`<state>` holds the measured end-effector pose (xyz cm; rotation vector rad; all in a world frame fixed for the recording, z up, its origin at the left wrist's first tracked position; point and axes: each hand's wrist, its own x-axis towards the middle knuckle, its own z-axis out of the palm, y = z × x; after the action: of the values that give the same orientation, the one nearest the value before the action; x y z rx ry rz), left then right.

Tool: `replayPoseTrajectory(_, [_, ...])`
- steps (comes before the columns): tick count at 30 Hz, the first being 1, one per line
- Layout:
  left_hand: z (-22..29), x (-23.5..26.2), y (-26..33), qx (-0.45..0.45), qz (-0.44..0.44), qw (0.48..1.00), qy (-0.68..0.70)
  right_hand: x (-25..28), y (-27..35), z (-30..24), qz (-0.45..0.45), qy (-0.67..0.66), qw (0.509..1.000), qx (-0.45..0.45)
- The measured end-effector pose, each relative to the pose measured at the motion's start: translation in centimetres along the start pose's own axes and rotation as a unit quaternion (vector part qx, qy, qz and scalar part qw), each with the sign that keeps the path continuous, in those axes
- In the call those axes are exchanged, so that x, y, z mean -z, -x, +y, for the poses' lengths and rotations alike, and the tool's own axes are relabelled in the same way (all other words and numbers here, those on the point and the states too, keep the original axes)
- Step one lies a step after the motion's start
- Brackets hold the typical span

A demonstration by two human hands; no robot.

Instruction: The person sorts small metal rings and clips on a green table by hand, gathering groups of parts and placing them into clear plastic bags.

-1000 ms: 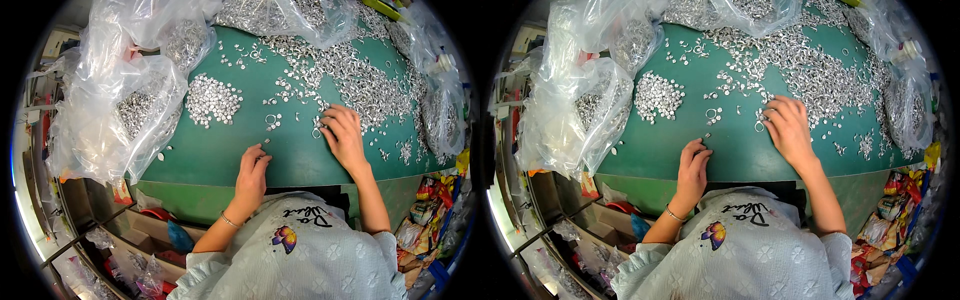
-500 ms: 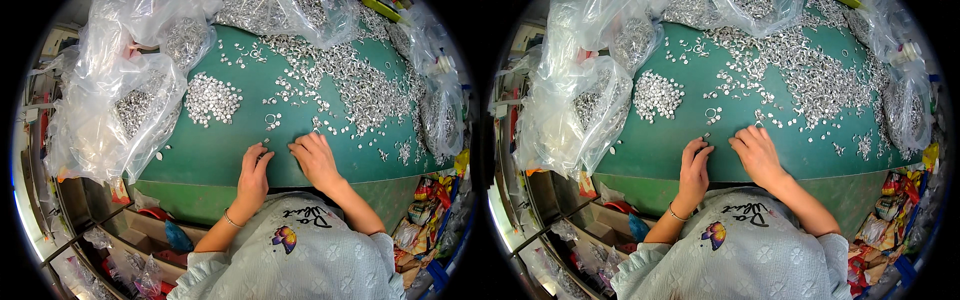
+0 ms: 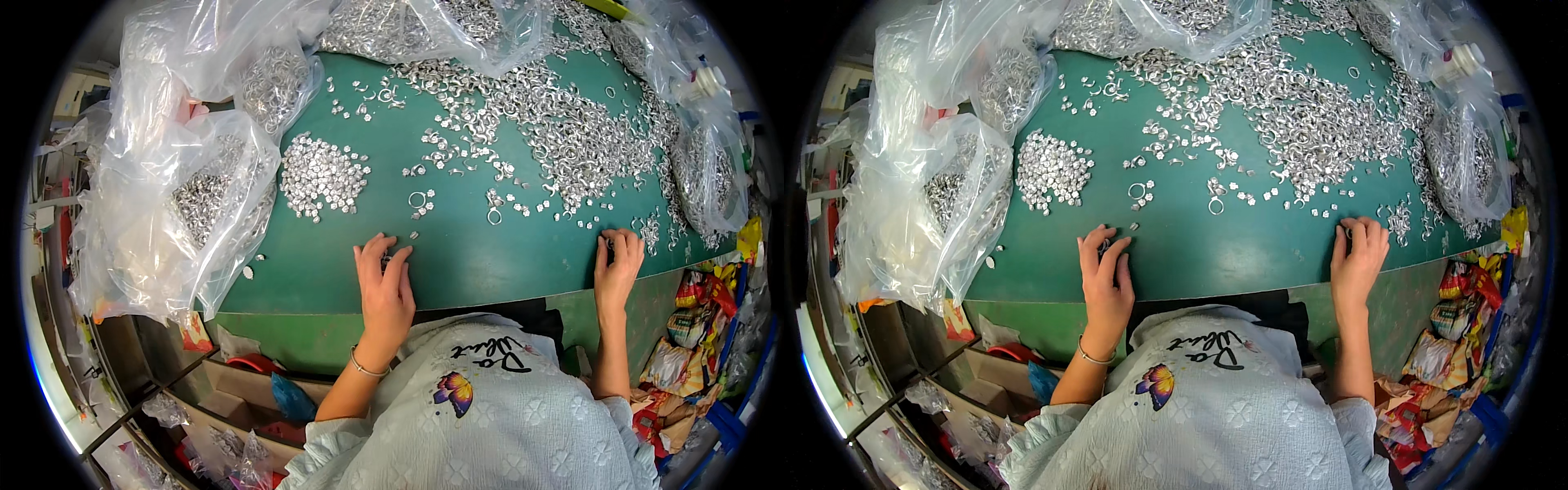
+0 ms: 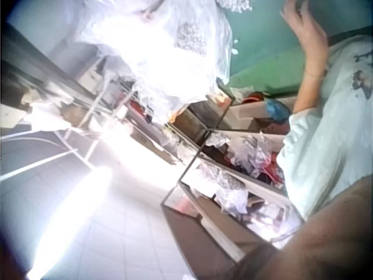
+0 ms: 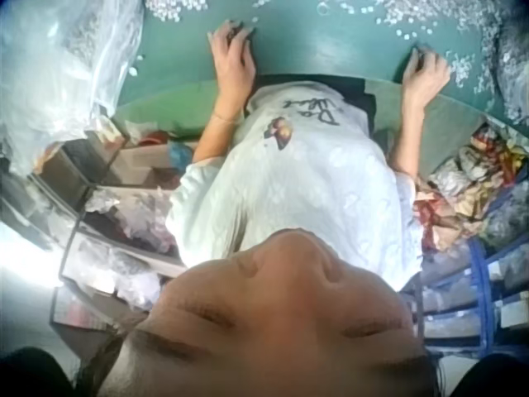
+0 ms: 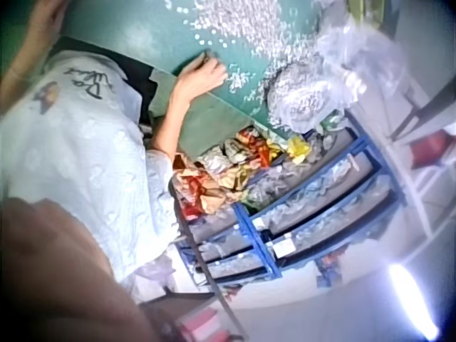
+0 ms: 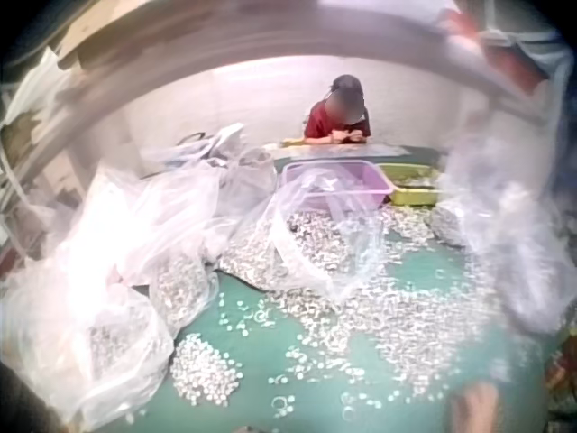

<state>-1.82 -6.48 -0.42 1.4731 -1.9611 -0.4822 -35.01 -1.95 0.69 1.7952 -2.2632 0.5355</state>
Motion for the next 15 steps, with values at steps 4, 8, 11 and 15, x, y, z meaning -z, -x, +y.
replayPoseTrajectory(4, [2.3,-1.4,-2.3,-0.06,-0.046,0.997,-0.001,-0.7,-2.9,-5.0,-0.008,-0.162,0.985,0.06])
replayPoseTrajectory(8, [4.5,-4.1,-5.0,-0.098,-0.08,0.991,-0.037,-2.3,-6.0,-10.9,-0.094,-0.21,0.953,0.195])
replayPoseTrajectory(11, [3.4,-4.5,-5.6,-0.102,-0.08,0.989,-0.068,-3.9,-5.6,-10.4,-0.126,-0.197,0.944,0.232])
replayPoseTrajectory(15, [1.5,-3.3,-4.8,-0.089,-0.057,0.993,-0.044,-4.2,-5.7,-4.8,-0.06,-0.145,0.962,0.222])
